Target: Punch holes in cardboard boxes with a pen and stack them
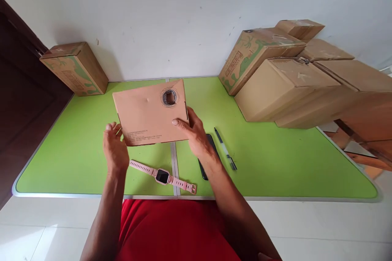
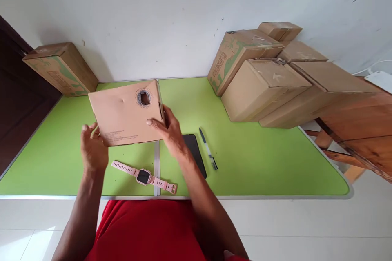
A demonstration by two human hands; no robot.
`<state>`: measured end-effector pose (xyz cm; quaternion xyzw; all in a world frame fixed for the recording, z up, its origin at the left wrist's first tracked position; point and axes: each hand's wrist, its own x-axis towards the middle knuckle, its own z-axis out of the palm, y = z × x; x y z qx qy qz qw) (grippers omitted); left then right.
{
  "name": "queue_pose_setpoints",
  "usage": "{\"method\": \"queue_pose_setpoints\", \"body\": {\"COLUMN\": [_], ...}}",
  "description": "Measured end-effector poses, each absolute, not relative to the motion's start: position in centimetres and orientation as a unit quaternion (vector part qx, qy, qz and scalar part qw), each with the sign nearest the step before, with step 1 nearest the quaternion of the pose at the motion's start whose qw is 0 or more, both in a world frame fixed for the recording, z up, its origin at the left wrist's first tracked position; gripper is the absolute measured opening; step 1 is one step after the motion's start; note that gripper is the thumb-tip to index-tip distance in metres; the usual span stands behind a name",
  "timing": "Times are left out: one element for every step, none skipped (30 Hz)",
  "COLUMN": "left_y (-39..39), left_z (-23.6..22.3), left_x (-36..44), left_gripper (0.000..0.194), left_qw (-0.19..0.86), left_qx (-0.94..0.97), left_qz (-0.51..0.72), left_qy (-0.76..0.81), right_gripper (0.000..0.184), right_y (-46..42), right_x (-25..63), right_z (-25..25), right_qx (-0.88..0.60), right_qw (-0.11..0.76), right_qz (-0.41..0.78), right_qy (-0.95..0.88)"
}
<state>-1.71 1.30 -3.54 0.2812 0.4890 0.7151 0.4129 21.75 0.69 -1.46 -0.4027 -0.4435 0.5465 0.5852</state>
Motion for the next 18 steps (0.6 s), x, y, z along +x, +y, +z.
{"method": "queue_pose_setpoints", "body": {"left_y": [1.3,1.4,1.4,1.4,1.4,1.3,1.1,0.9,0.7,0.4,0.2,0.0,-0.3,-0.4,-0.6,-0.8,-0.9,-1.1], "left_z": [-3.4,-3.0,-2.5,-1.7,-0.8,0.2,1.3,2.3,3.2,4.1,4.7,5.1,5.3,5.3,5.0,4.6,4.1,3.5], "left_x": [-2.7,-3.5,-4.1,-4.4,-4.6,-4.5,-4.3,-3.9,-3.5,-3.0,-2.4,-1.8,-1.3,-0.7,-0.1,0.5,1.1,1.7], "left_gripper": [0.057,0.058,0.058,0.058,0.057,0.058,0.06,0.064,0.068,0.073,0.078,0.082,0.085,0.084,0.082,0.079,0.077,0.076], "left_qw": [0.423,0.425,0.42,0.41,0.397,0.387,0.383,0.387,0.4,0.42,0.442,0.459,0.47,0.475,0.474,0.471,0.466,0.459], "left_qx": [0.278,0.288,0.308,0.349,0.402,0.462,0.523,0.578,0.624,0.654,0.671,0.677,0.676,0.669,0.658,0.643,0.625,0.608], "left_qz": [0.706,0.699,0.692,0.678,0.655,0.621,0.576,0.524,0.471,0.422,0.384,0.357,0.344,0.345,0.356,0.377,0.401,0.426], "left_qy": [0.496,0.498,0.499,0.5,0.501,0.501,0.498,0.491,0.479,0.466,0.455,0.45,0.452,0.457,0.464,0.473,0.481,0.488], "right_gripper": [0.072,0.074,0.077,0.08,0.081,0.081,0.078,0.074,0.07,0.067,0.064,0.063,0.062,0.062,0.061,0.063,0.067,0.075], "right_y": [0.9,1.1,1.2,1.2,1.1,0.9,0.8,0.6,0.4,0.3,0.2,0.2,0.2,0.3,0.5,0.6,0.8,1.0], "right_x": [23.2,24.7,25.9,26.9,27.6,28.1,28.5,28.7,28.8,28.9,29.1,29.2,29.3,29.4,29.4,29.2,28.9,28.4], "right_z": [-0.8,-0.1,0.5,1.2,1.8,2.4,3.0,3.6,4.1,4.5,4.9,5.0,5.0,4.8,4.4,3.9,3.1,2.4], "right_qx": [-0.404,-0.406,-0.409,-0.412,-0.417,-0.42,-0.422,-0.422,-0.42,-0.416,-0.413,-0.412,-0.415,-0.424,-0.441,-0.463,-0.487,-0.508], "right_qw": [0.572,0.555,0.536,0.515,0.493,0.471,0.449,0.431,0.416,0.404,0.395,0.39,0.39,0.393,0.405,0.428,0.459,0.494], "right_qz": [0.535,0.526,0.52,0.517,0.515,0.515,0.516,0.516,0.515,0.514,0.515,0.519,0.522,0.522,0.515,0.497,0.473,0.448], "right_qy": [-0.473,-0.5,-0.525,-0.546,-0.564,-0.58,-0.595,-0.609,-0.621,-0.632,-0.639,-0.64,-0.635,-0.626,-0.613,-0.596,-0.573,-0.545]}}
